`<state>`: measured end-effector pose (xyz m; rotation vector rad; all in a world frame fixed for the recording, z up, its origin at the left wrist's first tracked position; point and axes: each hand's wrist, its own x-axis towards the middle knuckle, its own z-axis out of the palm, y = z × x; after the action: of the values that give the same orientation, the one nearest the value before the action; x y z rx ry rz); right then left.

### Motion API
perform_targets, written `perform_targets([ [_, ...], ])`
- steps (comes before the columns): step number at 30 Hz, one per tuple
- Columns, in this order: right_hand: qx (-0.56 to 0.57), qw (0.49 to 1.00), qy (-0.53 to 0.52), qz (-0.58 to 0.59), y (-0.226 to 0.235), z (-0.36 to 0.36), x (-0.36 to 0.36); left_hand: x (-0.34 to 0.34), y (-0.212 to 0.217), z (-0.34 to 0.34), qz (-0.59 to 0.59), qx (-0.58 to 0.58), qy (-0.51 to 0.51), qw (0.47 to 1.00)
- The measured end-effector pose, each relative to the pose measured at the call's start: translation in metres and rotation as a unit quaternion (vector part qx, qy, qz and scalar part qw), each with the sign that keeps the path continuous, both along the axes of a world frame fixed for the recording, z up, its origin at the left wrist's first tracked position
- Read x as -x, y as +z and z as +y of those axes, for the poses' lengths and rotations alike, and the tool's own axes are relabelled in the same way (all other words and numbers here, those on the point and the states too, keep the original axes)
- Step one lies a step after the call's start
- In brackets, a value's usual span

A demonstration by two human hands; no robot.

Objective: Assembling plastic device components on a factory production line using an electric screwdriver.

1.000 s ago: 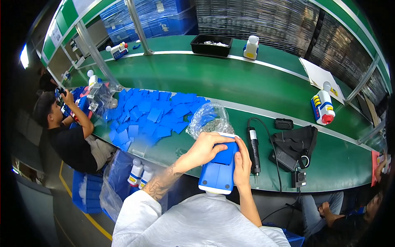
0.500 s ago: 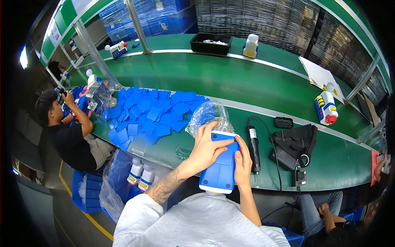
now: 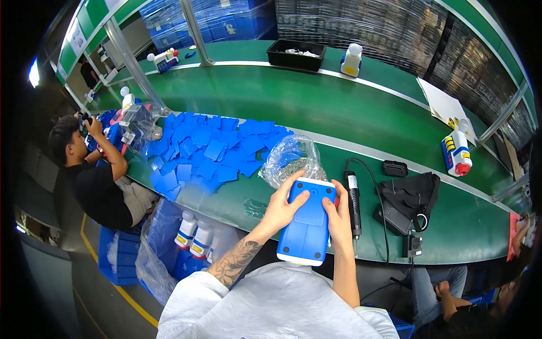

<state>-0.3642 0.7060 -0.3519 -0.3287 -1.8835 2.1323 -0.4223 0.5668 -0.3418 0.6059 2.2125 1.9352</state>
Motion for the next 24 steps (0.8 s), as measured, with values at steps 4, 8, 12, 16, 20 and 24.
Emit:
perform_targets([
  [4,0.066,0.997,0.015,-0.041,-0.003,0.005,0.007,-0.001,0.0,0.003,0.004,-0.013,0.015,1.0],
  [8,0.07,0.997,0.02,-0.036,-0.001,0.006,0.009,-0.001,-0.001,0.004,0.032,-0.001,0.023,0.999],
  [12,0.065,0.996,0.043,-0.05,0.007,0.004,0.005,0.0,-0.003,0.001,-0.003,-0.01,0.013,1.0],
  [16,0.051,0.997,0.028,0.041,-0.001,-0.003,-0.009,0.0,-0.012,-0.009,-0.044,-0.075,0.008,0.996],
  [20,-0.051,0.997,-0.029,0.059,-0.008,-0.005,-0.014,-0.017,-0.008,-0.006,-0.034,-0.098,0.018,0.994],
  [24,-0.073,0.994,-0.04,0.064,0.0,-0.01,-0.016,-0.019,-0.007,-0.01,-0.017,-0.082,0.031,0.996],
])
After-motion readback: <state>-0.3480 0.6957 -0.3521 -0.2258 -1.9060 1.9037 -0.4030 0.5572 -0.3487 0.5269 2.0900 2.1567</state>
